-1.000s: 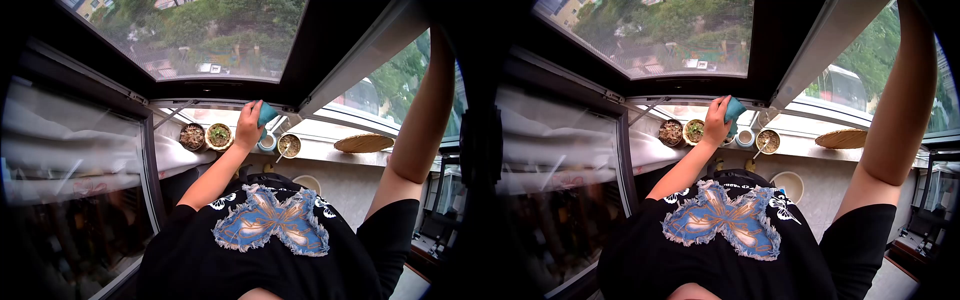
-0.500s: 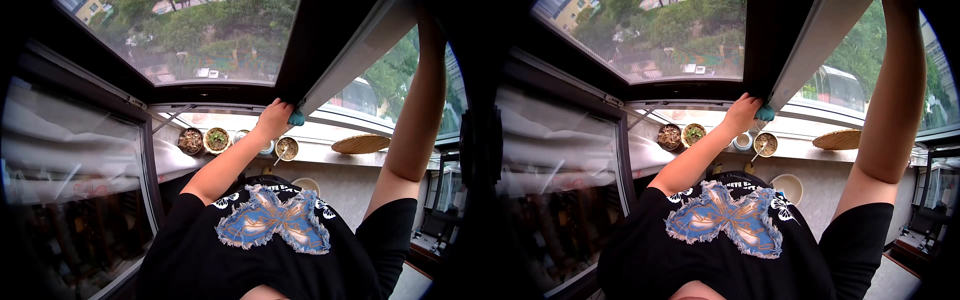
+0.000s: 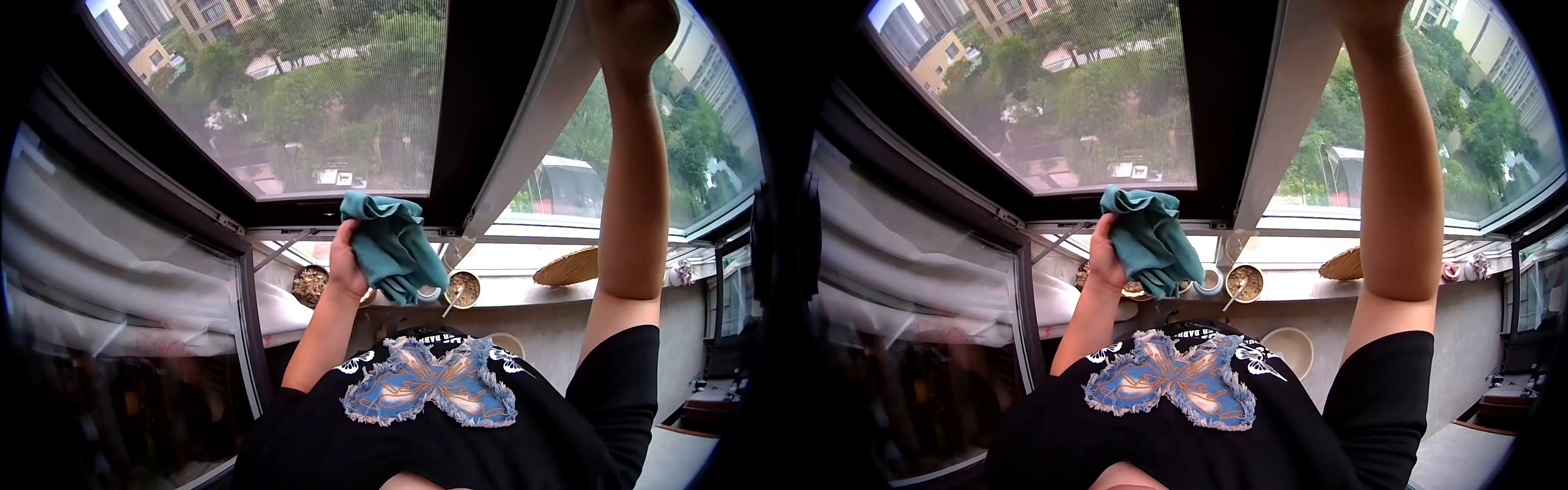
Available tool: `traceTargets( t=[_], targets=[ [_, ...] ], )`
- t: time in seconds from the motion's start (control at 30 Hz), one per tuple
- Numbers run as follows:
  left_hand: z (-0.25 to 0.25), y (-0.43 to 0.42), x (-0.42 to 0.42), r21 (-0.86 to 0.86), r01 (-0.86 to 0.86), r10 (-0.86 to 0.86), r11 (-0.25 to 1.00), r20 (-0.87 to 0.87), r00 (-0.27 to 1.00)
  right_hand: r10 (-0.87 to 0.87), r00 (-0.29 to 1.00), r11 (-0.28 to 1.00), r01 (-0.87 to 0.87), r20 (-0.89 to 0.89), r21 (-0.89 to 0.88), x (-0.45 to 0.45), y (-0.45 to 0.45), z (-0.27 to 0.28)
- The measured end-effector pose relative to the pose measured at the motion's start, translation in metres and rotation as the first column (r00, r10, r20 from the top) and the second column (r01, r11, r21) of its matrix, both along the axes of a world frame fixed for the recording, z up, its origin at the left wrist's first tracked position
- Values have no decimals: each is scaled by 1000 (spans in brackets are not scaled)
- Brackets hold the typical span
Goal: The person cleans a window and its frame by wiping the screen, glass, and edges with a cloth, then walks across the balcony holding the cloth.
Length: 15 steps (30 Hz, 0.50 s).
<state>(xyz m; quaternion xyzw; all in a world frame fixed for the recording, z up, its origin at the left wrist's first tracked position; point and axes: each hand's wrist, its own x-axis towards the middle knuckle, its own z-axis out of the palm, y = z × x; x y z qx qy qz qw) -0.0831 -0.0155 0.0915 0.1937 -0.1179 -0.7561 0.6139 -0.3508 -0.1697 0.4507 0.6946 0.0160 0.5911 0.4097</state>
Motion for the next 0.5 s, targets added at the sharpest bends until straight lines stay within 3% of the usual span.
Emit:
traceTargets(
  t=[0.03,0.1,0.13,0.17,0.23,0.3,0.37,0.4,0.47,0.5],
  targets=[
    [27,0,5,-80,-18,13,997,-59,998,28,1000,1000,-28,12,4,3,3,1],
    [89,1,13,-164,-239,242,957,0,970,11,997,999,-13,70,29,6,9,0],
    [118,-1,19,-298,-355,393,886,77,916,-11,997,1000,10,79,20,7,12,-1],
    [149,-6,22,-433,-448,543,782,122,830,-33,996,999,32,85,9,9,14,0],
    [214,-20,19,-608,-630,844,484,136,518,-22,993,996,11,119,85,12,13,-4],
    [272,-44,26,-783,-592,960,190,23,278,-8,995,999,4,96,39,17,14,-1],
    [339,-88,35,-907,-407,992,-107,-125,19,17,978,999,-25,206,34,25,10,1],
    [377,-109,35,-919,-302,967,-253,-229,-112,-144,962,988,127,233,86,25,22,-1],
    [431,-137,8,-894,-209,905,-397,-342,-254,-178,932,984,164,317,70,37,17,-9],
    [453,-145,-7,-883,3,833,-470,-444,-329,-207,890,978,196,407,69,41,16,-7]
  ],
)
